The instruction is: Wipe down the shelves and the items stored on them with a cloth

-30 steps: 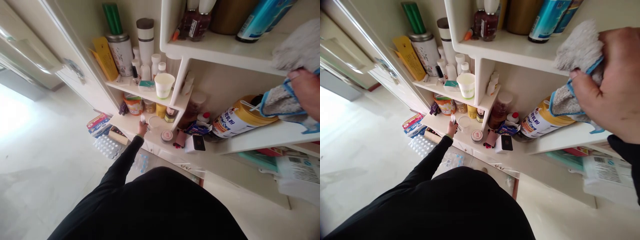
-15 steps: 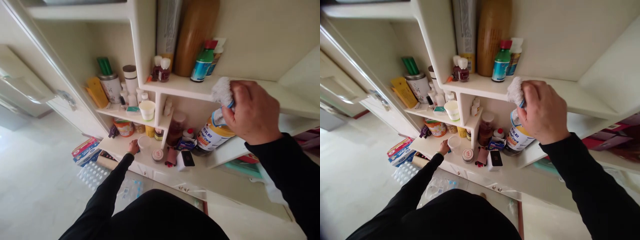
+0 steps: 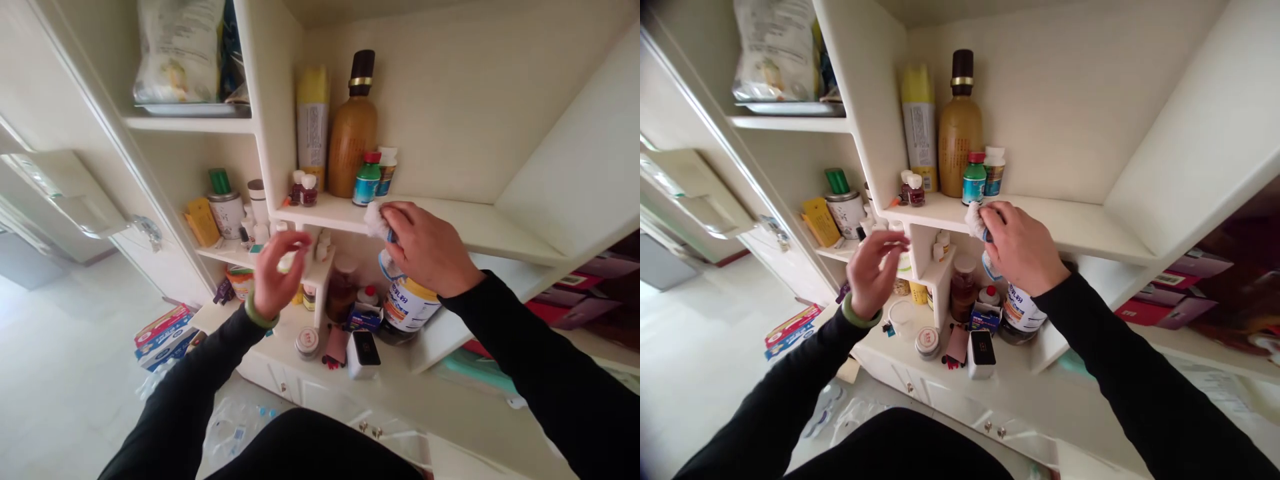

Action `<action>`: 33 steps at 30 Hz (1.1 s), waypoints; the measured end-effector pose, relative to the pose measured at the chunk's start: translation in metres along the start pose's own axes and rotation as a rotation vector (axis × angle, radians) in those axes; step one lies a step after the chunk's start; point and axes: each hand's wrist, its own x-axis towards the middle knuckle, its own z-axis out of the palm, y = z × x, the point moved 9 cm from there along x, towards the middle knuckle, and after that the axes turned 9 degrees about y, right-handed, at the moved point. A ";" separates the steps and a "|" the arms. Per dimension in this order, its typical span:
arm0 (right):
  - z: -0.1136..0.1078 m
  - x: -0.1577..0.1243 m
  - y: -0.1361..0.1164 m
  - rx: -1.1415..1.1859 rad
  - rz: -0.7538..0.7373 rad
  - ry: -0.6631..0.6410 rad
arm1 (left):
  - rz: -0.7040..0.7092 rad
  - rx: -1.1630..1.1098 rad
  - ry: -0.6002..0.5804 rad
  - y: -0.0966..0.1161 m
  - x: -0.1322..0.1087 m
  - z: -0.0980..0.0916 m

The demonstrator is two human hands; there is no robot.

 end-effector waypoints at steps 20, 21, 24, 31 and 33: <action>-0.046 -0.071 0.057 -0.208 -0.018 0.072 | -0.106 0.502 -0.289 -0.027 0.141 0.176; -0.046 -0.071 0.057 -0.202 -0.016 0.079 | -0.088 0.485 -0.275 -0.020 0.137 0.170; -0.046 -0.073 0.058 -0.197 -0.031 0.115 | 0.037 0.255 -0.217 0.023 0.111 0.139; -0.058 -0.076 0.081 0.298 0.344 0.240 | -0.175 -0.280 -0.427 0.070 -0.005 0.104; -0.062 -0.079 0.078 0.594 0.515 0.328 | -0.258 -0.342 -0.459 0.062 -0.030 0.109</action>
